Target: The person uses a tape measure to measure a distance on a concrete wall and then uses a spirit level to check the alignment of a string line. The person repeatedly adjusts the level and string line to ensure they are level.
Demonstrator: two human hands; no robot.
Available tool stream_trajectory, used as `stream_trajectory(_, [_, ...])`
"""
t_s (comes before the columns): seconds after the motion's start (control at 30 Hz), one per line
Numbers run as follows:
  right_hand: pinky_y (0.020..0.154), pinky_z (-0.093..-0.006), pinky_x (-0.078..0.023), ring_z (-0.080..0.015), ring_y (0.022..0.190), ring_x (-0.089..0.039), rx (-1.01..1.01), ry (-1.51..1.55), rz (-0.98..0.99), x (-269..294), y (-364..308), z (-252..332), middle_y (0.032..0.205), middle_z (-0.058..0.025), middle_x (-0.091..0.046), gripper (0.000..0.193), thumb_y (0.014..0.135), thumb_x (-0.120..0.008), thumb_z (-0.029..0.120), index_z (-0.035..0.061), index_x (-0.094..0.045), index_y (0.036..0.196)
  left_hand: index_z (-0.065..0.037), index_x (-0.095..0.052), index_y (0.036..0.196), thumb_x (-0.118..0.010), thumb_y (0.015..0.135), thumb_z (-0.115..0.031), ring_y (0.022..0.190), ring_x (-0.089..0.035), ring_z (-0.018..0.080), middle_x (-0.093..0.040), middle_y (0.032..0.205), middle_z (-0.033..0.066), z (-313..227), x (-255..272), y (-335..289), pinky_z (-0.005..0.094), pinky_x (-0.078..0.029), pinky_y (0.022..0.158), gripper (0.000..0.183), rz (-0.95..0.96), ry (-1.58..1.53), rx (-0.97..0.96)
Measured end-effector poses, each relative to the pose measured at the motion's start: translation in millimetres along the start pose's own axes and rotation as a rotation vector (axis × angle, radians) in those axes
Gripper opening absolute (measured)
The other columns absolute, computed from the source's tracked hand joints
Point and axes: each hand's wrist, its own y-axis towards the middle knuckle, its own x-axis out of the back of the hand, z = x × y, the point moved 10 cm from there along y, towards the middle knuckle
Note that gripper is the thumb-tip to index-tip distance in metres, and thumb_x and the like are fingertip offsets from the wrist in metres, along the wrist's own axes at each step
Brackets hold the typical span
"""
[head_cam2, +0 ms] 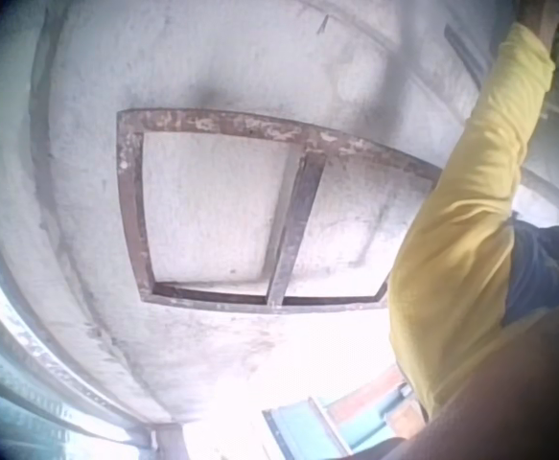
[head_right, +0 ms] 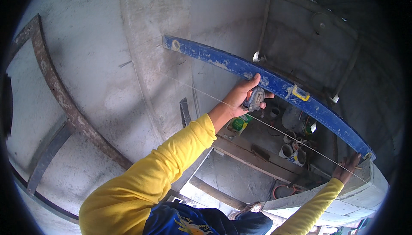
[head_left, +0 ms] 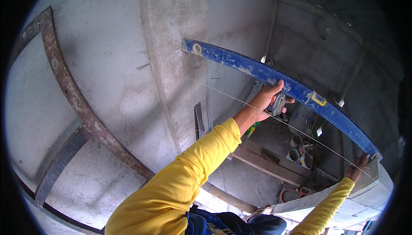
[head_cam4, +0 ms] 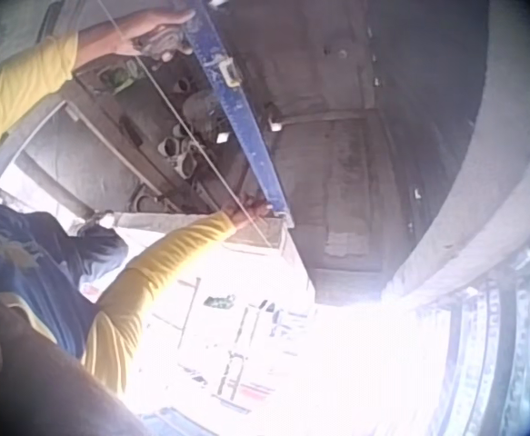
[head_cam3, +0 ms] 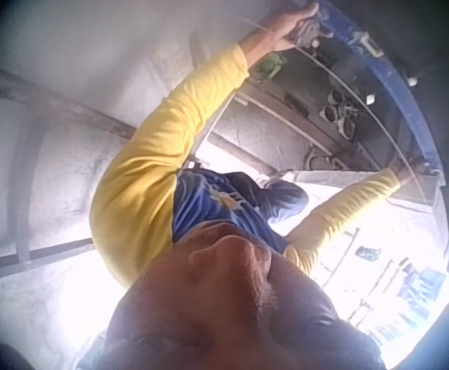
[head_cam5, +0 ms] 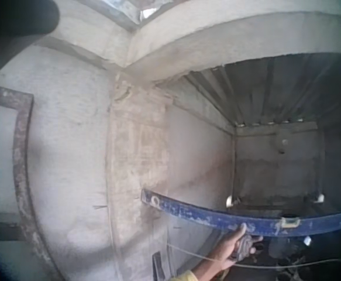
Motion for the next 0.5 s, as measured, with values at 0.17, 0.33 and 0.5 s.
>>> stream_trajectory(0.17, [0.058, -0.0200, -0.035, -0.0023, 0.077, -0.046, -0.028, -0.098, -0.073, -3, -10, 8, 0.148, -0.0002, -0.056, 0.048, 0.099, -0.069, 0.042, 0.0158, -0.060, 0.138, -0.009, -0.061, 0.120, -0.064, 0.100, -0.047, 0.103, -0.072, 0.0257, -0.072, 0.110, 0.0099, 5, 2, 2, 0.0355, -0.056, 0.065, 0.043, -0.006, -0.002, 0.018])
stream_trajectory(0.33, [0.060, -0.0209, -0.033, -0.0026, 0.085, -0.049, -0.031, -0.068, 0.014, -10, -2, 4, 0.143, 0.0007, -0.060, 0.043, 0.099, -0.068, 0.041, 0.0170, -0.061, 0.134, -0.008, -0.065, 0.117, -0.061, 0.102, -0.045, 0.106, -0.070, 0.0267, -0.072, 0.112, 0.0121, 4, -5, 4, 0.0367, -0.055, 0.068, 0.041, 0.017, -0.006, 0.029])
stream_trajectory(0.5, [0.049, -0.0193, -0.029, -0.0015, 0.056, -0.035, 0.007, 0.066, 0.022, -40, -24, 10, 0.122, 0.0002, -0.066, 0.024, 0.102, -0.066, 0.032, 0.0141, -0.062, 0.118, -0.007, -0.065, 0.116, -0.060, 0.102, -0.045, 0.107, -0.069, 0.0273, -0.072, 0.113, 0.0118, -2, -2, 0, 0.0364, -0.053, 0.067, 0.040, -0.028, 0.018, 0.010])
